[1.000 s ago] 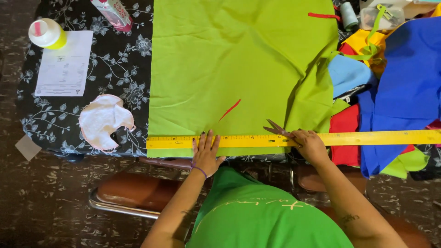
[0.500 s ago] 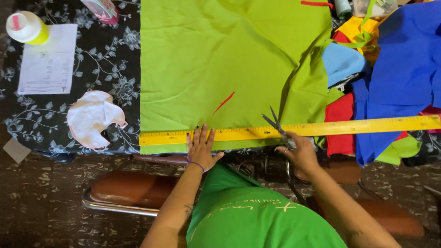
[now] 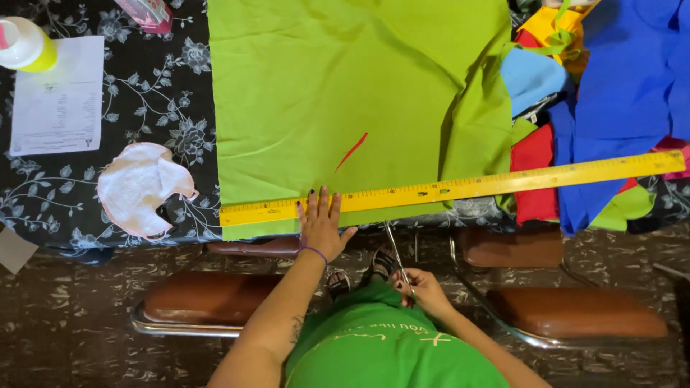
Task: The person lays out a large piece of lime green fabric on a table and uses a yellow ruler to measure and mark sections. They then use scissors to cut the fabric along the marked lines, creating straight edges and removing excess material.
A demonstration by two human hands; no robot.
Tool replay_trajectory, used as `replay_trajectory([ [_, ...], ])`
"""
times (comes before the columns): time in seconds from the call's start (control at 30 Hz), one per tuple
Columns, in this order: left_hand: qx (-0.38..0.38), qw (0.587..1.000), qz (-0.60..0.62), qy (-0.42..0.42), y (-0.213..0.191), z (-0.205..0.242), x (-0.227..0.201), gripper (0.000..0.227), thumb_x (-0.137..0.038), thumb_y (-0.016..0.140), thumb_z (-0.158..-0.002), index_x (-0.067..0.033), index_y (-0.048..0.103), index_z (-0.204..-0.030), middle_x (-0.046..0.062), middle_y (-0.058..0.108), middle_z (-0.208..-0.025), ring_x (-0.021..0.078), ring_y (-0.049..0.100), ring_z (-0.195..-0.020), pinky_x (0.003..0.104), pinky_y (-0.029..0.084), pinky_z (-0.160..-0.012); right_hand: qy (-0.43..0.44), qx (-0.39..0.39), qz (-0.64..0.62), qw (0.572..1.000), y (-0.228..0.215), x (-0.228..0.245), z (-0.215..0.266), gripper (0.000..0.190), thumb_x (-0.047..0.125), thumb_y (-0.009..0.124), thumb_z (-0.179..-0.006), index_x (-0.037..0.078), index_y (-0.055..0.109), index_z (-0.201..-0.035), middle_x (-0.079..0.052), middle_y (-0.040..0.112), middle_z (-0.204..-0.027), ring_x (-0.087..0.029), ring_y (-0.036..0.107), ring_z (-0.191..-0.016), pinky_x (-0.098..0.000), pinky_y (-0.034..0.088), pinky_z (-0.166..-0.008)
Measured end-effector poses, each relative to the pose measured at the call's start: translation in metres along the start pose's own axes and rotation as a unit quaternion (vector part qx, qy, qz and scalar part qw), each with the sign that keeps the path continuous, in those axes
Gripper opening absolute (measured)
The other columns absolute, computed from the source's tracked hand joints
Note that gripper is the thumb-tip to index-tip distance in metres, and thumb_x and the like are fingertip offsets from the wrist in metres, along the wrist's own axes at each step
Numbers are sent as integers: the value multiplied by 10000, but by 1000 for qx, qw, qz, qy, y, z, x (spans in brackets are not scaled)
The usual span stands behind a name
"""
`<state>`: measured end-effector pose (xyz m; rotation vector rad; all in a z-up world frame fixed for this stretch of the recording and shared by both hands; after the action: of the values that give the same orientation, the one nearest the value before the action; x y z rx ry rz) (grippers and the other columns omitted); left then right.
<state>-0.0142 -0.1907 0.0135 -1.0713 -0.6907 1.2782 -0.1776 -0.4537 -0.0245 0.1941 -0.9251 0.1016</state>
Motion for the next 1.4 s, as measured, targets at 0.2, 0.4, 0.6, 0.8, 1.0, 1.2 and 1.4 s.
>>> replay_trajectory([
  [0.2, 13, 999, 48, 10, -5, 5, 0, 943, -702, 430, -1066, -177, 77, -1765, 169, -28, -1829, 431, -30, -1663, 703, -122, -1260, -17, -81, -124, 989, 18, -6, -2, 328, 81, 872, -887, -114, 746, -1119, -199, 723, -640, -268, 731, -453, -296, 573, -346],
  [0.4, 5, 999, 40, 16, -5, 6, -1, 947, -703, 432, -1065, -165, 86, -1763, 179, -7, -1825, 444, -15, -1660, 720, -102, -1258, -5, -113, -134, 984, 26, -7, 10, 339, 97, 875, -885, -125, 753, -1110, -239, 756, -709, -269, 730, -455, -292, 561, -332],
  [0.6, 6, 999, 44, 20, -6, 4, 0, 958, -713, 445, -1054, -149, 121, -1758, 191, 21, -1822, 455, -2, -1660, 742, -91, -1249, -6, -126, -144, 981, 30, 1, 2, 379, 123, 884, -883, -134, 746, -1125, -239, 751, -717, -262, 725, -455, -282, 554, -327],
  [0.8, -1, 999, 48, 26, -5, 3, 0, 973, -726, 445, -1048, -132, 137, -1755, 207, 49, -1816, 470, 12, -1656, 756, -91, -1239, -24, -135, -149, 979, 28, 6, -17, 348, 108, 892, -880, -136, 752, -1085, -202, 705, -611, -247, 703, -425, -271, 535, -319],
  [1.0, -1, 998, 47, 30, -6, 5, -1, 972, -715, 450, -1049, -116, 147, -1751, 224, 54, -1813, 478, 15, -1654, 762, -82, -1237, -26, -149, -146, 978, 21, -12, -30, 310, 77, 905, -866, -126, 765, -1055, -176, 668, -550, -222, 671, -392, -260, 509, -312],
  [1.2, 0, 999, 44, 28, -5, 4, -1, 981, -717, 452, -1043, -120, 136, -1753, 218, 37, -1817, 476, 3, -1656, 761, -91, -1238, -26, -164, -129, 978, 17, -20, -33, 291, 52, 930, -834, -120, 780, -1014, -146, 645, -525, -189, 639, -364, -246, 487, -306],
  [1.4, 7, 999, 42, 26, -8, 6, -2, 977, -709, 458, -1045, -119, 133, -1752, 217, 27, -1817, 476, -9, -1656, 762, -94, -1238, -32, -174, -119, 977, 20, -17, -33, 263, 42, 938, -820, -105, 790, -980, -134, 629, -520, -173, 614, -349, -243, 466, -307],
])
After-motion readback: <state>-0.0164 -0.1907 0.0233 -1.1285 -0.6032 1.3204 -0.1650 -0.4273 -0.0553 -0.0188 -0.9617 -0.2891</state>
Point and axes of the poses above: each hand's wrist, its own z-axis away from the middle knuckle, its own y-axis out of the palm, x = y × z, the point moved 6 cm from there along -z, towards the middle knuckle
